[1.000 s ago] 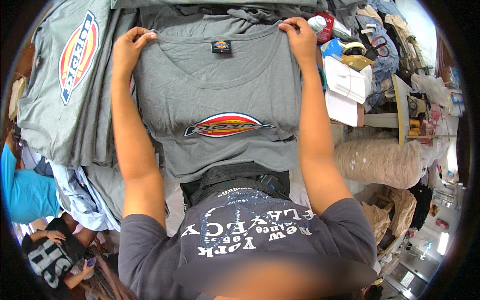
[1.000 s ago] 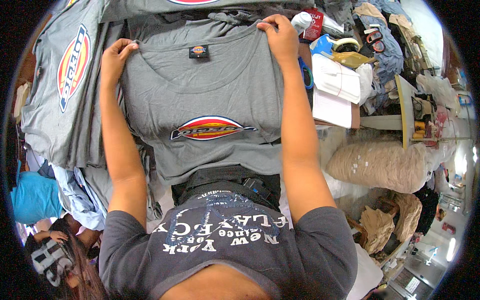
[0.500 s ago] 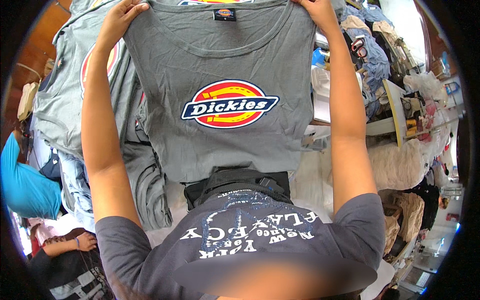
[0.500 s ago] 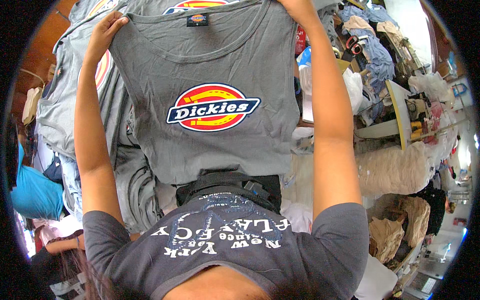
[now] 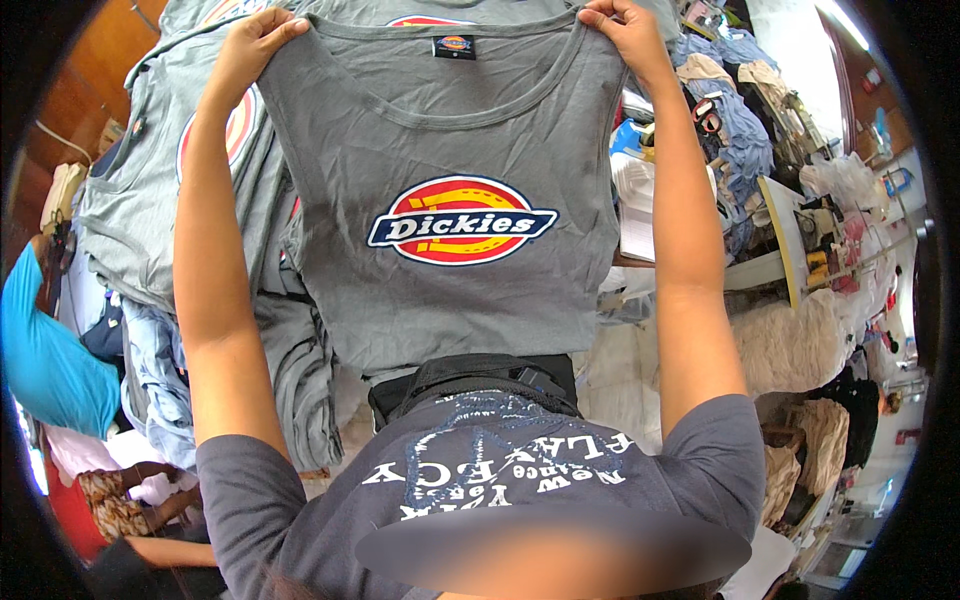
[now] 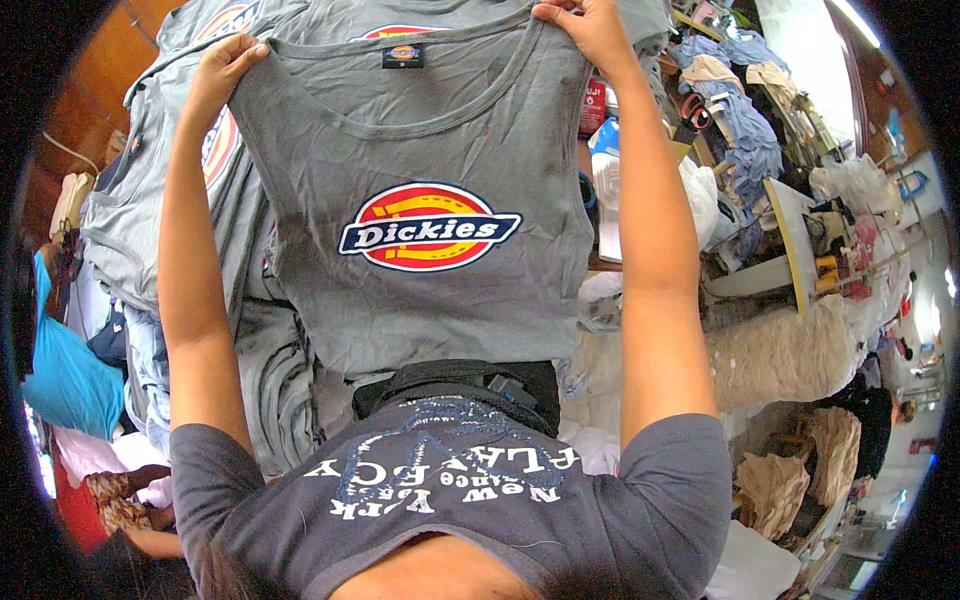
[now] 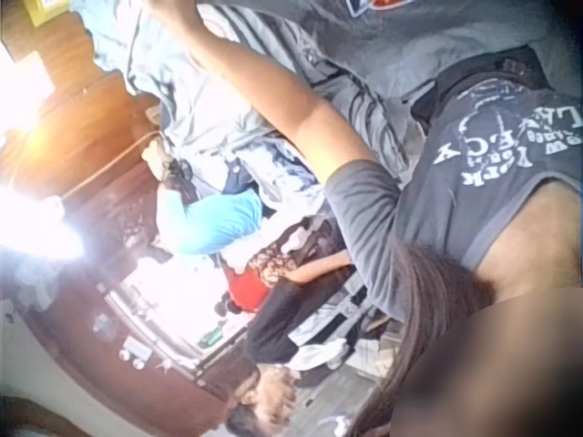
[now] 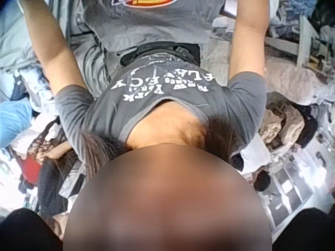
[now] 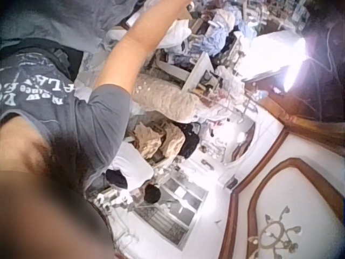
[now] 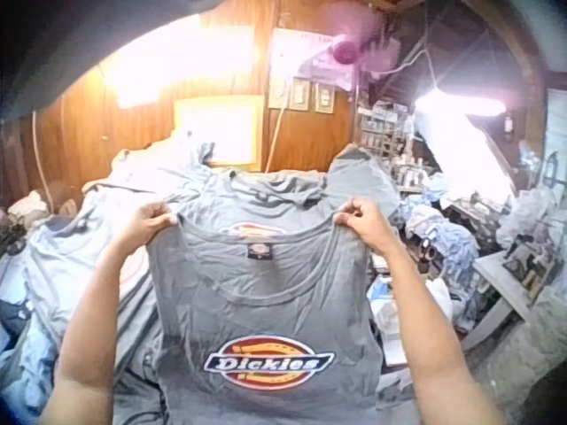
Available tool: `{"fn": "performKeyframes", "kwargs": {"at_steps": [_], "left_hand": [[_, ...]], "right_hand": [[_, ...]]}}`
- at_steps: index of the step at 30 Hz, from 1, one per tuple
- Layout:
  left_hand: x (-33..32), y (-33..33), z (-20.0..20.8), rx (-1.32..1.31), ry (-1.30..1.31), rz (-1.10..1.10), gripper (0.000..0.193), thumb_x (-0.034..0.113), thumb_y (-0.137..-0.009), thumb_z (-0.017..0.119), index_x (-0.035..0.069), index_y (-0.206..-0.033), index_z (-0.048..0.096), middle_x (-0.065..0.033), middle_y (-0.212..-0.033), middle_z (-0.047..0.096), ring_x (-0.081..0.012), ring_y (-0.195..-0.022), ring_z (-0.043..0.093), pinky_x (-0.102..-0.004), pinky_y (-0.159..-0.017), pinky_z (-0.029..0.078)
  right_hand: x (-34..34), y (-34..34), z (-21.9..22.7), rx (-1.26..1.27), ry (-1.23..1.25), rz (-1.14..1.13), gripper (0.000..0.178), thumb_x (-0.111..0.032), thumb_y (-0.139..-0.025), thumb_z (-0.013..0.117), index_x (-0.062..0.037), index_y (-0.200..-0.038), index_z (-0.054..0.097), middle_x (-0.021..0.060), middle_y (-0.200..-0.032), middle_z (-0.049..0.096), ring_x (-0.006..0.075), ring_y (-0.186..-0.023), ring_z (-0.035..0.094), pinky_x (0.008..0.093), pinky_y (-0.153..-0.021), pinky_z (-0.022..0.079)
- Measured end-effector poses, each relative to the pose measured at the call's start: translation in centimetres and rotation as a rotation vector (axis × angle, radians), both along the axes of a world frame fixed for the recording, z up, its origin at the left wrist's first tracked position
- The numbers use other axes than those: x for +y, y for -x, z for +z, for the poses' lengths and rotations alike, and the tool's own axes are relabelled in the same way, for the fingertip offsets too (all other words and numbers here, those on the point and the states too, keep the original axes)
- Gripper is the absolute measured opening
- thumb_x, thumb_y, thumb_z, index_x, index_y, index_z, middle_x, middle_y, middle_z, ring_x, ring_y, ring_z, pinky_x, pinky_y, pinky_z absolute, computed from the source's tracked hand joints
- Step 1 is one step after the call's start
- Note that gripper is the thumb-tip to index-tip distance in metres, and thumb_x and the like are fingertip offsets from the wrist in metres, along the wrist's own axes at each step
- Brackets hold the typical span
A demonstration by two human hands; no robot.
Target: The person picks up shirts from a large pile on a table, spreads them out to check their alignment, and folds them one by one into a new stack.
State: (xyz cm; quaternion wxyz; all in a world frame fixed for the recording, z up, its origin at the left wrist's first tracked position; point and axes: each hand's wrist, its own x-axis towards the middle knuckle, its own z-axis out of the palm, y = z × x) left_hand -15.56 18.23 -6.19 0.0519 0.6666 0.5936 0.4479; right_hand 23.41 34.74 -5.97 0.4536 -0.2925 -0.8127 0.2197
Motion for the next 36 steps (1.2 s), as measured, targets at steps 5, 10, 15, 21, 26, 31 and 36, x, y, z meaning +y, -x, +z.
{"fn": "performKeyframes", "kwargs": {"at_steps": [5, 10, 15, 21, 26, 31, 36], "left_hand": [[-0.3, 0.3, -0.1, -0.054, 0.123, -0.033, 0.022, 0.029, -0.083, 0.057, 0.007, -0.081, 0.057, 0.0082, -0.071, 0.049, -0.0015, -0.067, 0.041, -0.0155, -0.063, 0.032], [2.4, 0.6, -2.1, -0.062, 0.177, -0.085, 0.026, 0.029, -0.081, 0.059, 0.003, -0.085, 0.060, 0.0066, -0.069, 0.051, -0.0025, -0.065, 0.043, -0.0173, -0.060, 0.034], [5.1, 0.0, -9.7, 0.240, -0.030, 0.210, 0.028, 0.014, -0.073, 0.061, 0.010, -0.101, 0.056, -0.0125, -0.088, 0.059, -0.0254, -0.085, 0.057, -0.0329, -0.075, 0.043], [-8.1, -3.0, -15.2, 0.258, 0.090, 0.394, 0.021, 0.016, -0.075, 0.061, 0.003, -0.090, 0.055, -0.0142, -0.086, 0.054, -0.0285, -0.083, 0.053, -0.0362, -0.072, 0.042], [-15.8, -8.4, -16.6, 0.271, 0.251, 0.415, 0.021, 0.019, -0.075, 0.062, 0.003, -0.085, 0.054, -0.0131, -0.086, 0.051, -0.0293, -0.085, 0.048, -0.0365, -0.075, 0.038], [-17.2, -8.4, -15.2, 0.144, 0.465, 0.425, 0.019, 0.018, -0.078, 0.057, 0.001, -0.083, 0.050, -0.0162, -0.079, 0.052, -0.0319, -0.076, 0.050, -0.0370, -0.068, 0.039], [-20.7, -4.4, -14.4, 0.267, 0.670, 0.627, 0.014, 0.013, -0.077, 0.058, 0.005, -0.085, 0.051, -0.0135, -0.076, 0.056, -0.0317, -0.073, 0.055, -0.0373, -0.064, 0.041]], "right_hand": [[0.4, 0.3, -0.4, -0.069, 0.025, 0.029, 0.015, -0.016, -0.073, 0.064, -0.0022, -0.076, 0.062, 0.0008, -0.065, 0.059, 0.0066, -0.058, 0.048, 0.0216, -0.054, 0.039], [2.2, 1.3, -2.2, -0.184, 0.176, 0.039, 0.018, -0.012, -0.070, 0.066, -0.0024, -0.084, 0.062, 0.0033, -0.071, 0.061, 0.0112, -0.069, 0.057, 0.0249, -0.062, 0.044], [4.4, 2.6, -10.0, -0.097, -0.258, -0.208, 0.025, -0.018, -0.075, 0.062, -0.0032, -0.095, 0.058, 0.0083, -0.084, 0.062, 0.0202, -0.077, 0.058, 0.0300, -0.071, 0.046], [-6.3, -2.8, -12.0, -0.353, 0.209, -0.202, 0.028, -0.027, -0.078, 0.057, -0.0009, -0.087, 0.060, 0.0147, -0.081, 0.061, 0.0267, -0.079, 0.058, 0.0322, -0.069, 0.043], [-15.3, -10.3, -15.2, -0.369, 0.585, -0.092, 0.029, -0.027, -0.075, 0.064, 0.0002, -0.083, 0.059, 0.0047, -0.070, 0.051, 0.0129, -0.063, 0.047, 0.0256, -0.059, 0.039], [-17.4, -10.5, -15.9, -0.382, 0.552, -0.070, 0.029, -0.024, -0.071, 0.068, 0.0022, -0.077, 0.056, 0.0017, -0.072, 0.045, 0.0103, -0.063, 0.042, 0.0234, -0.057, 0.035], [-19.1, -12.8, -15.2, -0.432, 0.688, 0.019, 0.031, -0.024, -0.068, 0.070, 0.0028, -0.073, 0.056, 0.0049, -0.070, 0.047, 0.0132, -0.062, 0.044, 0.0259, -0.058, 0.037]]}}
